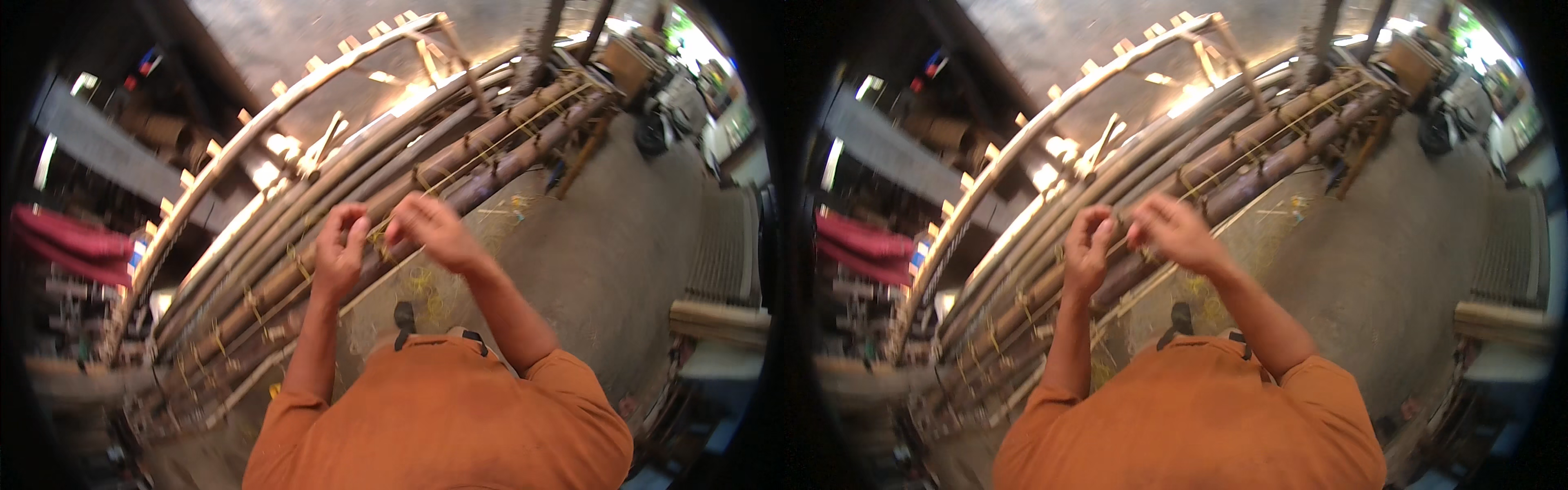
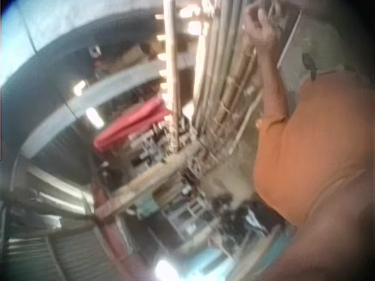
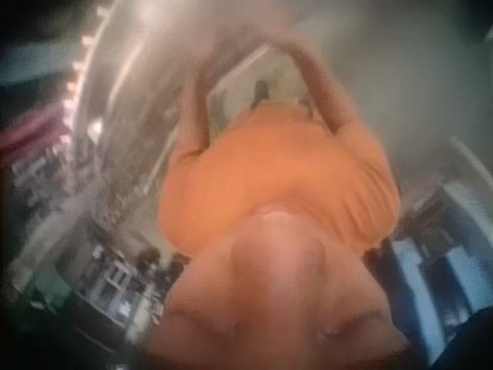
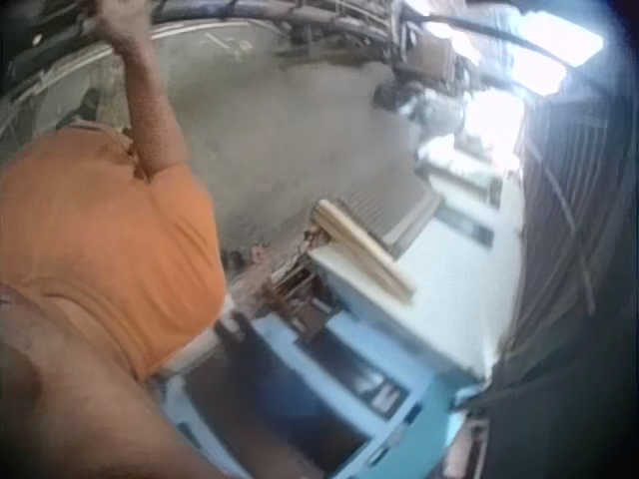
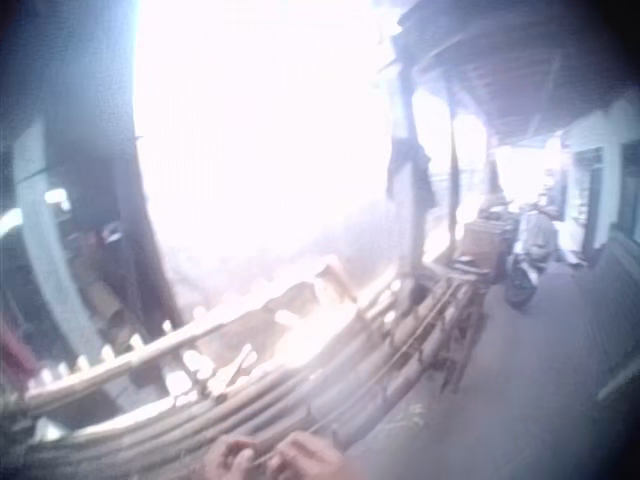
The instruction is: The person sits on the ground and uses a knife to scrape and sharpen a long bamboo strip. After finishing, they stand, walk through a cluttered outdoor area into a workshop, and place the strip on a bamboo rack, securing it with yellow string.
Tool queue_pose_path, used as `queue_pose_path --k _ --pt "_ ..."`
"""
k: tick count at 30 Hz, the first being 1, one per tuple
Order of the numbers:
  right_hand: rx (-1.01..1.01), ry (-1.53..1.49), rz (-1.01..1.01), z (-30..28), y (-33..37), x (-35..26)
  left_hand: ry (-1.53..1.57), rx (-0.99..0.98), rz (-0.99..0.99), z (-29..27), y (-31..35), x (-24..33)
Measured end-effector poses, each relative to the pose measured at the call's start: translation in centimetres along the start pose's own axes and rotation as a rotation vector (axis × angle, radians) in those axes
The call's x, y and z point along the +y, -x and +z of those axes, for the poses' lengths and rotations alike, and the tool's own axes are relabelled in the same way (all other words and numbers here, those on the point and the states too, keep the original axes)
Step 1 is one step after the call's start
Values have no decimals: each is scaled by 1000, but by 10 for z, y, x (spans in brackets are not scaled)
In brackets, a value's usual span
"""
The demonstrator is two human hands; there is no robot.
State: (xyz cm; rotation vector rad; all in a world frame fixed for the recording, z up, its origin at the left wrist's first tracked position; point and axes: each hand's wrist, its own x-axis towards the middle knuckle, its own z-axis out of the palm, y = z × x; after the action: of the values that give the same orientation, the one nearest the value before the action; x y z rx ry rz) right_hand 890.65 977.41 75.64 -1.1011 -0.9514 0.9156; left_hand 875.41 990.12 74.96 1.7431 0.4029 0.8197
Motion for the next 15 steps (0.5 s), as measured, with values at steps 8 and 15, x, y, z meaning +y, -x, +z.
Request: queue_pose_path --k 8,15 --pt "-149 -583 166 -15 76 -53 747 -1064 -210 86 95 131" --pt "-385 -933 -748 -63 180 -152 -39 -867 202 94 57 149"
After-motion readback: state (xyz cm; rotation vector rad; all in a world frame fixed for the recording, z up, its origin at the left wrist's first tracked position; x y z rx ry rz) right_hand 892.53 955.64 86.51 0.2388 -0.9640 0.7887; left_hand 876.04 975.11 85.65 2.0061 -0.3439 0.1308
